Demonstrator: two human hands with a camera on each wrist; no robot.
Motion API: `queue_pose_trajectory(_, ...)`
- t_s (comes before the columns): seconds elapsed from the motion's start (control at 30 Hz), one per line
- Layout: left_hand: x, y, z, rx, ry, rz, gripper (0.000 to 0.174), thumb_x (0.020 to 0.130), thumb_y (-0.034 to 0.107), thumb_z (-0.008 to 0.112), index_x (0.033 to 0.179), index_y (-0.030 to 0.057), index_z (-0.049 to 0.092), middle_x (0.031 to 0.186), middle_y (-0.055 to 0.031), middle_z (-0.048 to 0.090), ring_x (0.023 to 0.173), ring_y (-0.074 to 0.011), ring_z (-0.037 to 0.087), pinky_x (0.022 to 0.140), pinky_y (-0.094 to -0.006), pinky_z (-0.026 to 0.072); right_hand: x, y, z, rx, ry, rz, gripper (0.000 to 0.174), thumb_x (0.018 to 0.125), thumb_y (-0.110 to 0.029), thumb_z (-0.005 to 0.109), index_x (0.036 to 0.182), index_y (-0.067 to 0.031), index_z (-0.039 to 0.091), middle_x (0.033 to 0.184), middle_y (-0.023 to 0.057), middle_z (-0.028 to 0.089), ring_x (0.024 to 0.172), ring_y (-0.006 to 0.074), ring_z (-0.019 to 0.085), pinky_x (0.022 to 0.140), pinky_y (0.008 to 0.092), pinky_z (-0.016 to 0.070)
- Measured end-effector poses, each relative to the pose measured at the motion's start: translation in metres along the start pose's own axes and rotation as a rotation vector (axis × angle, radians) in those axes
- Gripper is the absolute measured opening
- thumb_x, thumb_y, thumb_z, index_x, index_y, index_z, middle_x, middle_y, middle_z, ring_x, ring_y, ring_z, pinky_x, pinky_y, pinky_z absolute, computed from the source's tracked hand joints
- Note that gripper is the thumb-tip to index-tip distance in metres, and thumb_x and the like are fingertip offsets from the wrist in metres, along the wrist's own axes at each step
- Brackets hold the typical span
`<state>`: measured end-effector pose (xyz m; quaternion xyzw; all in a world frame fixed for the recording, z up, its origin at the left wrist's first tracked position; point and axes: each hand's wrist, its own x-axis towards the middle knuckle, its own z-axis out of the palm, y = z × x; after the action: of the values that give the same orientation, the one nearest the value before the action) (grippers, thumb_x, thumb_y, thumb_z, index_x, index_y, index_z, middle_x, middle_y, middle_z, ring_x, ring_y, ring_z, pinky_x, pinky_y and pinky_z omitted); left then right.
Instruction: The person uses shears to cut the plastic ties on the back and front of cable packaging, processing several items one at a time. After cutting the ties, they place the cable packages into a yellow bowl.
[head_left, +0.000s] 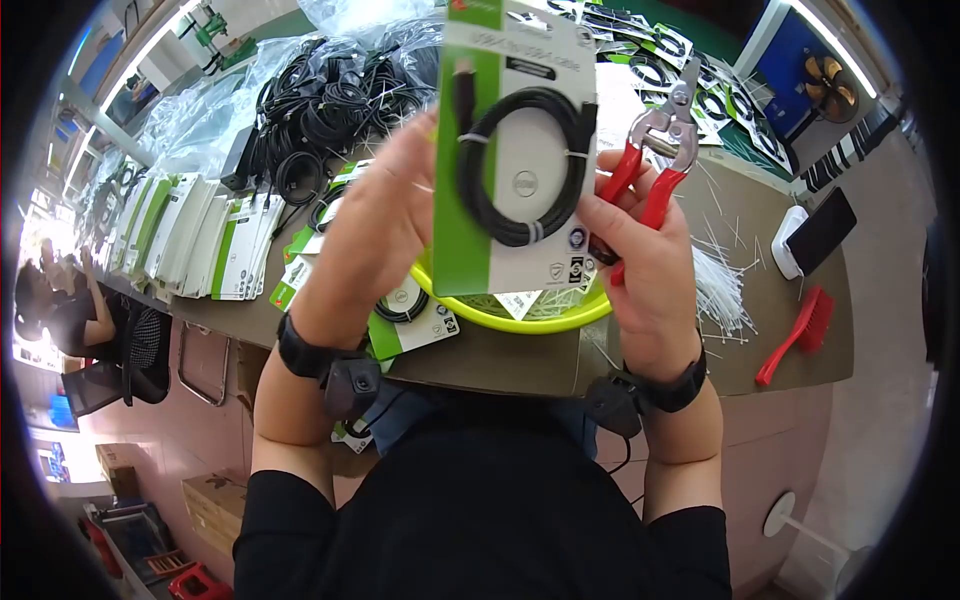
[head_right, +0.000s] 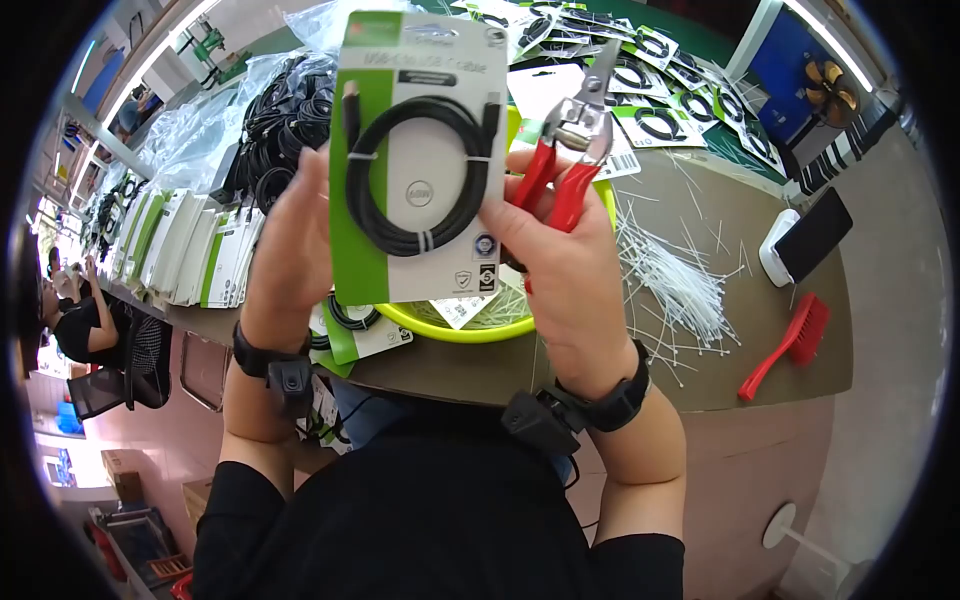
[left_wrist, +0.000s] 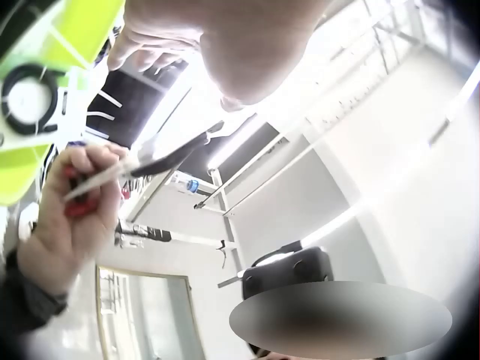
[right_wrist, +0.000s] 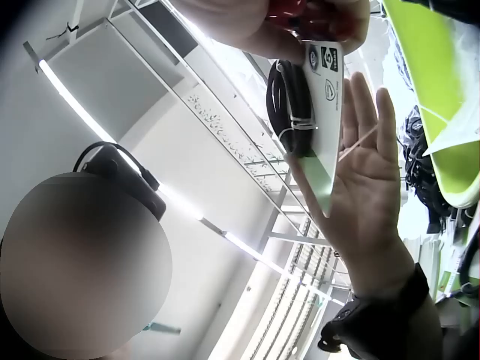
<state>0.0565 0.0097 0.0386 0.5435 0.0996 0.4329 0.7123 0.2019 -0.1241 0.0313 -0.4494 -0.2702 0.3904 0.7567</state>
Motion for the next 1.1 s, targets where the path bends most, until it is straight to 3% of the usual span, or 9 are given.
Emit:
queue_pose_trajectory(0.07, -0.007, 0.003, 0.001, -0.327, -0.192, -0.324, 0.041, 0.095, 0.008, 0.044, 0.133, -0.0025, 0.035, 0.128, -0.0132, 0.049, 0.119, -0.0206, 0.048, 0.099, -0.0331, 0.0398, 0.000, 0.002, 0.000, -0.027, 0.020, -0.019, 0.033, 0.084, -0.003, 0.062, 0.114, -0.0006, 0.050, 0.098, 0.0089, 0.062, 0.089, 0.0147, 0.061, 0.079, 0.0258, 0.0478)
queue_pose_trajectory(0.2, -0.016, -0.002, 0.008, 0.023, -0.130, -0.083, 0.040, 0.095, 0.010, 0.045, 0.131, -0.0025, 0.034, 0.120, -0.0118, 0.053, 0.110, -0.0168, 0.053, 0.094, -0.0311, 0.0441, 0.002, 0.008, -0.005, -0.277, 0.007, -0.107, 0.031, 0.085, -0.005, 0.063, 0.113, -0.0013, 0.050, 0.099, 0.0074, 0.061, 0.088, 0.0130, 0.060, 0.079, 0.0258, 0.0477)
queue_pose_trajectory(0.33, -0.011, -0.006, 0.004, 0.094, -0.063, -0.082, 0.035, 0.095, 0.009, 0.046, 0.127, -0.0022, 0.037, 0.114, -0.0109, 0.055, 0.104, -0.0149, 0.055, 0.091, -0.0285, 0.0456, -0.001, 0.007, -0.004, -0.317, 0.002, -0.155, 0.033, 0.085, -0.009, 0.065, 0.114, -0.0005, 0.051, 0.097, 0.0082, 0.061, 0.086, 0.0125, 0.059, 0.077, 0.0247, 0.0470)
queue_pose_trajectory(0.43, -0.008, -0.001, -0.006, 0.137, 0.008, -0.008, 0.033, 0.095, 0.009, 0.046, 0.125, -0.0021, 0.038, 0.113, -0.0106, 0.056, 0.103, -0.0138, 0.055, 0.090, -0.0270, 0.0455, -0.005, -0.008, -0.011, -0.996, -0.056, -0.582, 0.041, 0.077, -0.008, 0.070, 0.115, -0.0009, 0.053, 0.096, 0.0103, 0.061, 0.086, 0.0189, 0.059, 0.077, 0.0301, 0.0470)
queue_pose_trajectory(0.47, -0.007, 0.001, -0.010, 0.156, 0.041, 0.030, 0.032, 0.095, 0.009, 0.047, 0.124, -0.0020, 0.039, 0.113, -0.0105, 0.056, 0.103, -0.0132, 0.055, 0.089, -0.0263, 0.0455, -0.007, -0.011, -0.012, -0.990, -0.064, -0.585, 0.041, 0.077, -0.008, 0.070, 0.115, -0.0009, 0.053, 0.096, 0.0103, 0.061, 0.086, 0.0189, 0.059, 0.077, 0.0301, 0.0470)
queue_pose_trajectory(0.57, -0.006, 0.001, -0.018, 0.320, 0.079, 0.128, 0.031, 0.095, 0.009, 0.047, 0.122, -0.0020, 0.039, 0.112, -0.0100, 0.056, 0.101, -0.0126, 0.055, 0.087, -0.0258, 0.0453, -0.012, -0.018, -0.016, -1.562, -0.183, -0.739, 0.051, 0.067, -0.007, 0.072, 0.116, -0.0025, 0.055, 0.097, 0.0121, 0.059, 0.089, 0.0275, 0.056, 0.079, 0.0371, 0.0449)
queue_pose_trajectory(0.87, -0.012, -0.001, -0.017, 0.819, 0.064, 0.456, 0.030, 0.094, 0.008, 0.050, 0.119, -0.0022, 0.039, 0.107, -0.0107, 0.057, 0.092, -0.0145, 0.056, 0.080, -0.0268, 0.0451, -0.013, -0.011, -0.010, -1.648, -0.178, -0.733, 0.053, 0.063, -0.005, 0.071, 0.114, -0.0040, 0.057, 0.096, 0.0117, 0.059, 0.090, 0.0290, 0.053, 0.080, 0.0393, 0.0424)
queue_pose_trajectory(1.0, -0.016, -0.003, -0.011, 0.954, 0.094, 0.540, 0.030, 0.093, 0.008, 0.051, 0.118, -0.0022, 0.039, 0.107, -0.0115, 0.057, 0.090, -0.0175, 0.057, 0.079, -0.0278, 0.0455, -0.016, -0.018, -0.003, -1.786, -0.167, -0.773, 0.051, 0.064, -0.006, 0.071, 0.113, -0.0039, 0.058, 0.093, 0.0116, 0.059, 0.087, 0.0273, 0.054, 0.076, 0.0372, 0.0431)
queue_pose_trajectory(1.1, -0.020, -0.005, -0.009, 1.052, 0.101, 0.521, 0.030, 0.094, 0.009, 0.049, 0.120, -0.0016, 0.039, 0.109, -0.0113, 0.057, 0.091, -0.0189, 0.058, 0.079, -0.0293, 0.0469, -0.013, -0.022, -0.002, -1.908, -0.269, -0.649, 0.049, 0.066, -0.005, 0.071, 0.112, -0.0035, 0.058, 0.092, 0.0117, 0.060, 0.084, 0.0277, 0.058, 0.073, 0.0361, 0.0459)
